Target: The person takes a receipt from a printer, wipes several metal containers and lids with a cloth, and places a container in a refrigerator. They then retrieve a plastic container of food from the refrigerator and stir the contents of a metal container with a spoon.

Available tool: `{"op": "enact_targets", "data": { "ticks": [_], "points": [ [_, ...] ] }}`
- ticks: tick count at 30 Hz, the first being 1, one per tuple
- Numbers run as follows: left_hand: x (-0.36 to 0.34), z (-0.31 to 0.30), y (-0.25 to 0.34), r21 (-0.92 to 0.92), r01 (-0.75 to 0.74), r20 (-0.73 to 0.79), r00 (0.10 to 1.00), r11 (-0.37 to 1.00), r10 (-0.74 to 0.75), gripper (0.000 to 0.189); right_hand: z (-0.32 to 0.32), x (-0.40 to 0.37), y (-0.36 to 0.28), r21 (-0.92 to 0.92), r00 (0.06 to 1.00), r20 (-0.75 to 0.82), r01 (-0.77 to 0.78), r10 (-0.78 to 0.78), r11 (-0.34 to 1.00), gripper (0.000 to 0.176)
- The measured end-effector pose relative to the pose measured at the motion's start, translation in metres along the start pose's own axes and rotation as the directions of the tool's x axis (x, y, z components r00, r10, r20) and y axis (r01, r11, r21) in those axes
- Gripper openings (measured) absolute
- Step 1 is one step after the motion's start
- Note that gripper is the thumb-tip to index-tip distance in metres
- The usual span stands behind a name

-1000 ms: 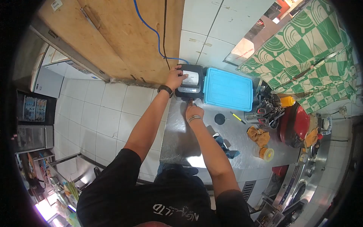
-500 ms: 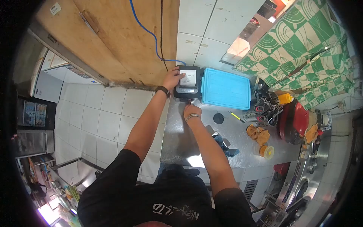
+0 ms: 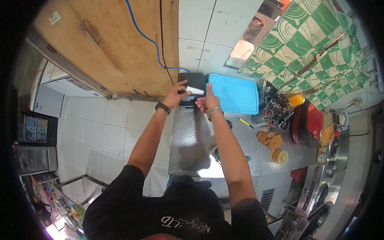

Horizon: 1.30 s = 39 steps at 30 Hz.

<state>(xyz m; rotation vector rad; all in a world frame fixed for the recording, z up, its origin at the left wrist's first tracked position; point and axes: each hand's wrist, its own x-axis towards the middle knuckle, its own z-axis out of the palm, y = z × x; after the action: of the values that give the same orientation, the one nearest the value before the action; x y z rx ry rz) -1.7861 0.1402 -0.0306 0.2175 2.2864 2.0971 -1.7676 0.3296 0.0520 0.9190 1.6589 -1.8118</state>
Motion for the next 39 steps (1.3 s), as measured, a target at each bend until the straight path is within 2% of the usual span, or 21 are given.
{"op": "enact_targets", "data": {
  "ticks": [2, 4, 5, 6, 8, 11, 13, 16, 18, 20, 24, 28, 29, 30, 31, 32, 33, 34, 36, 37, 39],
  "points": [
    [-0.013, -0.004, -0.005, 0.101, -0.074, 0.077, 0.995, 0.992, 0.066, 0.019, -0.003, 0.003, 0.005, 0.031, 1.000, 0.016, -0.011, 0.010, 0.999, 0.066],
    [-0.021, -0.008, -0.013, 0.212, -0.161, 0.107, 0.984, 0.964, 0.141, 0.019, -0.004, 0.018, 0.027, -0.111, 0.996, 0.091, -0.008, 0.018, 0.994, 0.050],
    [-0.021, -0.009, -0.025, 0.241, -0.212, 0.152, 0.972, 0.947, 0.179, 0.033, -0.004, 0.024, 0.038, -0.072, 0.995, 0.103, 0.007, 0.000, 0.997, 0.033],
    [-0.023, -0.010, -0.019, 0.243, -0.213, 0.153, 0.972, 0.946, 0.180, 0.033, -0.003, 0.026, 0.045, -0.071, 0.995, 0.104, 0.008, 0.000, 0.997, 0.033],
    [-0.030, -0.008, -0.007, 0.324, -0.177, 0.107, 0.983, 0.929, 0.150, 0.064, -0.001, 0.033, 0.058, 0.041, 0.999, 0.024, 0.030, -0.031, 0.999, 0.025],
    [-0.032, -0.004, -0.002, 0.280, -0.141, 0.032, 0.990, 0.950, 0.138, 0.089, 0.009, 0.035, 0.069, 0.136, 1.000, -0.004, 0.026, -0.026, 0.990, 0.021],
    [-0.034, -0.005, -0.004, 0.287, -0.139, 0.055, 0.990, 0.948, 0.129, 0.090, 0.016, 0.045, 0.089, 0.213, 0.999, -0.017, 0.038, -0.036, 0.976, 0.019],
    [-0.033, -0.006, -0.001, 0.292, -0.195, 0.084, 0.980, 0.936, 0.178, 0.086, 0.041, 0.059, 0.134, 0.298, 0.954, 0.275, -0.206, 0.122, 0.932, 0.016],
    [-0.032, -0.008, 0.002, 0.287, -0.249, 0.103, 0.968, 0.925, 0.228, 0.082, 0.067, 0.027, 0.148, 0.468, 0.949, 0.279, -0.268, 0.147, 0.842, 0.017],
    [-0.040, -0.013, 0.000, 0.566, -0.421, 0.213, 0.906, 0.709, 0.367, 0.074, 0.062, 0.001, 0.164, 0.571, 0.944, 0.282, -0.310, 0.173, 0.760, 0.017],
    [-0.092, -0.005, 0.048, 0.480, -0.563, 0.411, 0.822, 0.673, 0.394, 0.057, 0.010, -0.031, 0.176, 0.440, 0.949, 0.252, -0.289, 0.192, 0.850, 0.017],
    [-0.122, 0.020, 0.007, 0.286, -0.581, 0.644, 0.705, 0.762, 0.296, 0.040, -0.048, -0.085, 0.148, 0.193, 0.978, 0.151, -0.169, 0.141, 0.967, 0.040],
    [-0.127, 0.043, 0.009, 0.216, -0.226, 0.483, 0.870, 0.950, 0.098, 0.031, -0.063, -0.097, 0.139, 0.024, 1.000, 0.002, -0.014, 0.014, 1.000, 0.044],
    [-0.133, 0.065, 0.009, 0.071, 0.157, 0.339, 0.925, 0.985, -0.172, 0.024, -0.080, -0.106, 0.136, -0.169, 0.983, -0.125, 0.110, -0.132, 0.979, 0.048],
    [-0.130, 0.082, -0.001, 0.075, 0.155, 0.354, 0.920, 0.985, -0.171, 0.024, -0.098, -0.115, 0.140, -0.467, 0.871, -0.251, 0.272, -0.421, 0.841, 0.046],
    [-0.123, 0.100, -0.021, -0.032, 0.320, 0.326, 0.899, 0.947, -0.292, 0.023, -0.116, -0.124, 0.148, -0.736, 0.675, -0.272, 0.313, -0.686, 0.600, 0.045],
    [-0.119, 0.117, -0.037, -0.140, 0.475, 0.315, 0.853, 0.869, -0.415, 0.024, -0.135, -0.131, 0.155, -0.825, 0.582, -0.244, 0.296, -0.776, 0.481, 0.043],
    [-0.114, 0.131, -0.045, -0.132, 0.477, 0.337, 0.846, 0.869, -0.413, 0.024, -0.150, -0.140, 0.160, -0.899, 0.483, -0.196, 0.259, -0.853, 0.354, 0.043],
    [-0.104, 0.158, -0.052, 0.020, 0.385, 0.274, 0.885, 0.923, -0.375, 0.022, -0.169, -0.159, 0.176, -0.920, 0.498, -0.204, 0.196, -0.843, 0.339, 0.042],
    [-0.098, 0.169, -0.052, -0.036, 0.485, 0.290, 0.842, 0.874, -0.455, 0.025, -0.175, -0.165, 0.186, -0.928, 0.525, -0.149, 0.219, -0.838, 0.302, 0.043],
    [-0.092, 0.183, -0.047, -0.067, 0.436, 0.300, 0.867, 0.897, -0.399, 0.027, -0.182, -0.174, 0.202, -0.921, 0.584, -0.059, 0.281, -0.810, 0.269, 0.045]
  ]
}}
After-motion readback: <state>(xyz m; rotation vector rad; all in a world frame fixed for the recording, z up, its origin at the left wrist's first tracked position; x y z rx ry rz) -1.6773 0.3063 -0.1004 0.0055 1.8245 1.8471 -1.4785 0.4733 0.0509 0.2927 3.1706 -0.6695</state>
